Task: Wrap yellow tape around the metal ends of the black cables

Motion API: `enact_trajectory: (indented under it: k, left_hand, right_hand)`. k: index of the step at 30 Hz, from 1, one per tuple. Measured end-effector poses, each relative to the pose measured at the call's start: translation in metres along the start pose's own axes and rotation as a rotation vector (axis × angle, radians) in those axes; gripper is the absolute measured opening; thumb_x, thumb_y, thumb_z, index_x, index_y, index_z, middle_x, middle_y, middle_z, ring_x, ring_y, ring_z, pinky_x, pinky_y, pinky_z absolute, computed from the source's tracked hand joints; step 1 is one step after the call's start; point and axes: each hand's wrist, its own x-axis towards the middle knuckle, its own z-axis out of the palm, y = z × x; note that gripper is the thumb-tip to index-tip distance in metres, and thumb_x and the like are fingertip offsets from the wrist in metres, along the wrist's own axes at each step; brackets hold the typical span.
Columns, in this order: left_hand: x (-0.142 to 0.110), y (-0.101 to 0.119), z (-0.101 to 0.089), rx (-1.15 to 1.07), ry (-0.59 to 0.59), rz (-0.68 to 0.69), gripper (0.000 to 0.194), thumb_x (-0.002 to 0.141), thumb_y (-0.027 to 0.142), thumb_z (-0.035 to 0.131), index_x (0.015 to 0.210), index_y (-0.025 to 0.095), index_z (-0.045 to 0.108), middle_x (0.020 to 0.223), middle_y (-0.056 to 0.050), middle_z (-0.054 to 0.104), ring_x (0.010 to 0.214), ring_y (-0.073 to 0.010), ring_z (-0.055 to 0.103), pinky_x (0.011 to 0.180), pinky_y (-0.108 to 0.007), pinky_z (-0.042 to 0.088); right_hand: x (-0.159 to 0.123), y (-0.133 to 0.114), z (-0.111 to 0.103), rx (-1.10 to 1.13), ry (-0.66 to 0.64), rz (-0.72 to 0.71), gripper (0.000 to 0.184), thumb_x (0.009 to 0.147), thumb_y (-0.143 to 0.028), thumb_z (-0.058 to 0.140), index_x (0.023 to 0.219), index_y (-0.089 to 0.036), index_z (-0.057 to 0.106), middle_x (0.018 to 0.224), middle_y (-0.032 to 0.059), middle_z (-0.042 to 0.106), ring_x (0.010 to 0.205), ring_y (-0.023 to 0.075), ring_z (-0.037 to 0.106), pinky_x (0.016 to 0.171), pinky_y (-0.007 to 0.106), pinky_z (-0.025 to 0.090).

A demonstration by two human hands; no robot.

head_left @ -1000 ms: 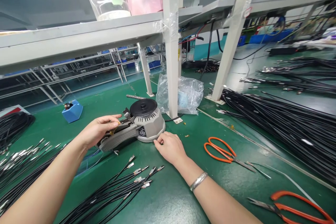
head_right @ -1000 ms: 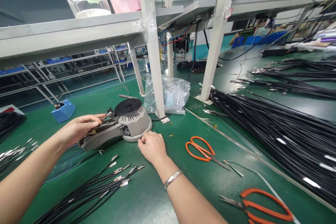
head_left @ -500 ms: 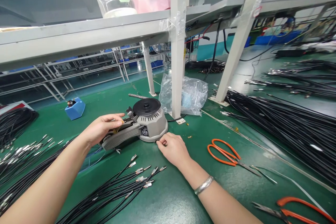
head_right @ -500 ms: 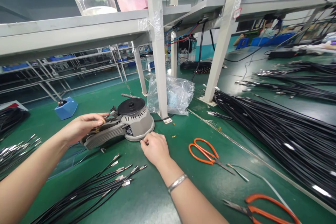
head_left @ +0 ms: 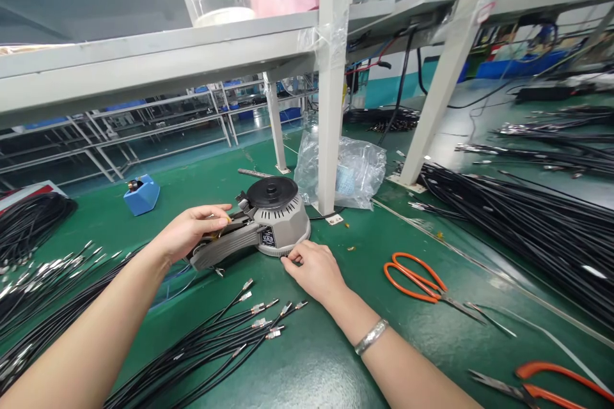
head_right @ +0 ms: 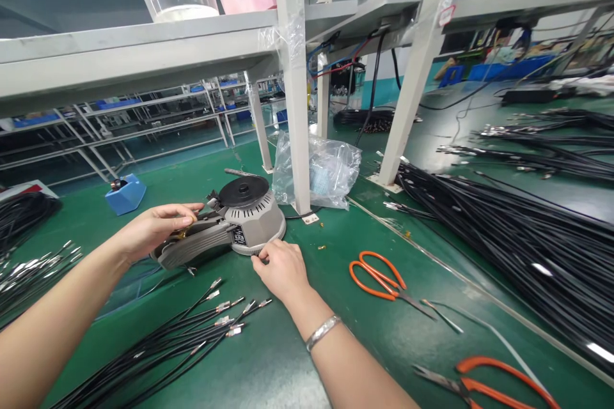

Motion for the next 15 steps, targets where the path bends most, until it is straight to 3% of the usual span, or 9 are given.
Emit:
enact_trajectory:
  k: [15]
  left_hand:
    - [-0.0006,-0.0012,-0.0003,-0.017,0.024,-0.017,0.031,0.052,0.045,0.081,0.068,0.020,0.071,0.129,-0.012,0.058,0.113,-0.0333,0.055,0.091,-0.040,0.038]
  right_hand:
    - [0.0004,-0.0008,-0.0007,0.002,-0.009,-0.004,0.018,0.076,-0.026,0.062,0.059,-0.021,0.059,0.067,-0.0018,0.064,0.066,0.0144,0.059,0.072,0.029,0.038]
